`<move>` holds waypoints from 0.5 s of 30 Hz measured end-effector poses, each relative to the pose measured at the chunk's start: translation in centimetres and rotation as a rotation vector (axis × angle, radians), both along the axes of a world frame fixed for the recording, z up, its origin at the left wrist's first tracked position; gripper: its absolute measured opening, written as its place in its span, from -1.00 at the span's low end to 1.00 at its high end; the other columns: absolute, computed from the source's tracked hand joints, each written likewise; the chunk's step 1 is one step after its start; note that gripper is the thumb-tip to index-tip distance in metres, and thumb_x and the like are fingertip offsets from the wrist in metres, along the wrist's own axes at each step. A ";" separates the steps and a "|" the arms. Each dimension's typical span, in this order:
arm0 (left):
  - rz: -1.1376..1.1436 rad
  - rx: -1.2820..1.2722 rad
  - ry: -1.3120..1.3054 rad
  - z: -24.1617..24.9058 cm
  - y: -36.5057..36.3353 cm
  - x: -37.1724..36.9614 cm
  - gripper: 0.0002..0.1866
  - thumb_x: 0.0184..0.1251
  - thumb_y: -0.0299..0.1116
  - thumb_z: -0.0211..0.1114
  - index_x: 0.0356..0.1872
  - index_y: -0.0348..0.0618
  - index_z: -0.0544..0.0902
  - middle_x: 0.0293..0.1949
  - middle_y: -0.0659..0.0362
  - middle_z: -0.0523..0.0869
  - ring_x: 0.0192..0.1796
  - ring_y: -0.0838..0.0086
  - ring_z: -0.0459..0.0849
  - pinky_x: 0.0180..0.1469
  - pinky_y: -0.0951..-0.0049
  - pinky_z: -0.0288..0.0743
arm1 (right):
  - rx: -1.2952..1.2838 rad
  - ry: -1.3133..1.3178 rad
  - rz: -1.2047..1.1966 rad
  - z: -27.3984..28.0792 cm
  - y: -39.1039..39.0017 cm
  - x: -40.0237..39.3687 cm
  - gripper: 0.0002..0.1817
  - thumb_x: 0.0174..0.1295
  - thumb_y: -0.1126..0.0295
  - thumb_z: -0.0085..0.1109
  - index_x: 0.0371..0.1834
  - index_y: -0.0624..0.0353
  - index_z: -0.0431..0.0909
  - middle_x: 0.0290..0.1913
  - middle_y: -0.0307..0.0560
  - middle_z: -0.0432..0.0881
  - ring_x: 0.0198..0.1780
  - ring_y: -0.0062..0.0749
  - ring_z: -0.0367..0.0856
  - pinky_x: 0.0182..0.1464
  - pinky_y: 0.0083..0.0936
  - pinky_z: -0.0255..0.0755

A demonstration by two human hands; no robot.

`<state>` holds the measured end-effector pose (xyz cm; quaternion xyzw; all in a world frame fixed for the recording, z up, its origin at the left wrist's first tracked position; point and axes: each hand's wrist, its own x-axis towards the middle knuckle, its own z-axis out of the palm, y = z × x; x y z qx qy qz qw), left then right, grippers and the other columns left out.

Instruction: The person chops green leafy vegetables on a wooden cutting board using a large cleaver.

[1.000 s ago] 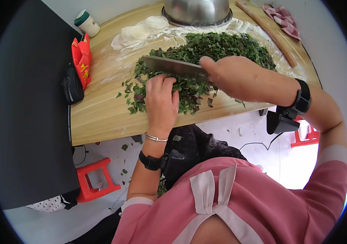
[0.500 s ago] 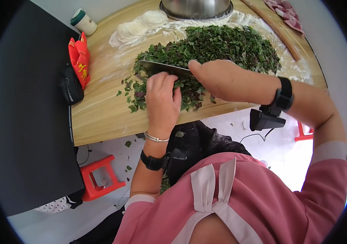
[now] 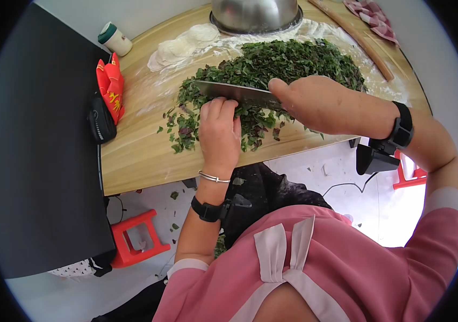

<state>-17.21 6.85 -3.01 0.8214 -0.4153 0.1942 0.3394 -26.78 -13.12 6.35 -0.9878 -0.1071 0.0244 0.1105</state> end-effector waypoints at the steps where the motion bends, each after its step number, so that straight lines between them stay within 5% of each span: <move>1: -0.005 0.009 -0.005 0.0 0.1 0.0 -0.69 0.00 -0.63 0.39 -0.17 -0.22 0.63 -0.07 0.01 0.65 0.04 0.03 0.56 0.10 0.16 0.47 | -0.019 0.030 0.034 0.1 0.1 0.0 -0.78 0.31 0.45 0.10 -0.14 0.29 0.28 -0.53 0.15 0.54 -0.41 0.19 0.58 -0.39 -0.04 0.40; 7: -0.019 0.009 0.026 -0.2 0.2 0.5 -0.72 -0.01 -0.64 0.39 -0.21 -0.23 0.62 -0.12 0.01 0.66 0.01 0.03 0.57 0.08 0.16 0.47 | -0.013 0.180 0.022 1.8 1.0 1.8 -0.86 0.20 0.58 0.08 -0.19 0.35 0.41 -0.48 0.15 0.59 -0.34 0.13 0.67 -0.32 -0.10 0.53; 15: -0.045 -0.008 0.020 -0.3 0.6 0.3 -0.74 0.03 -0.63 0.37 -0.19 -0.25 0.64 -0.12 0.00 0.67 0.03 0.04 0.57 0.08 0.15 0.48 | 0.105 0.224 -0.082 -1.1 2.7 4.0 -0.78 0.25 0.49 0.11 -0.09 0.33 0.39 -0.39 0.21 0.63 -0.29 0.14 0.68 -0.30 -0.09 0.53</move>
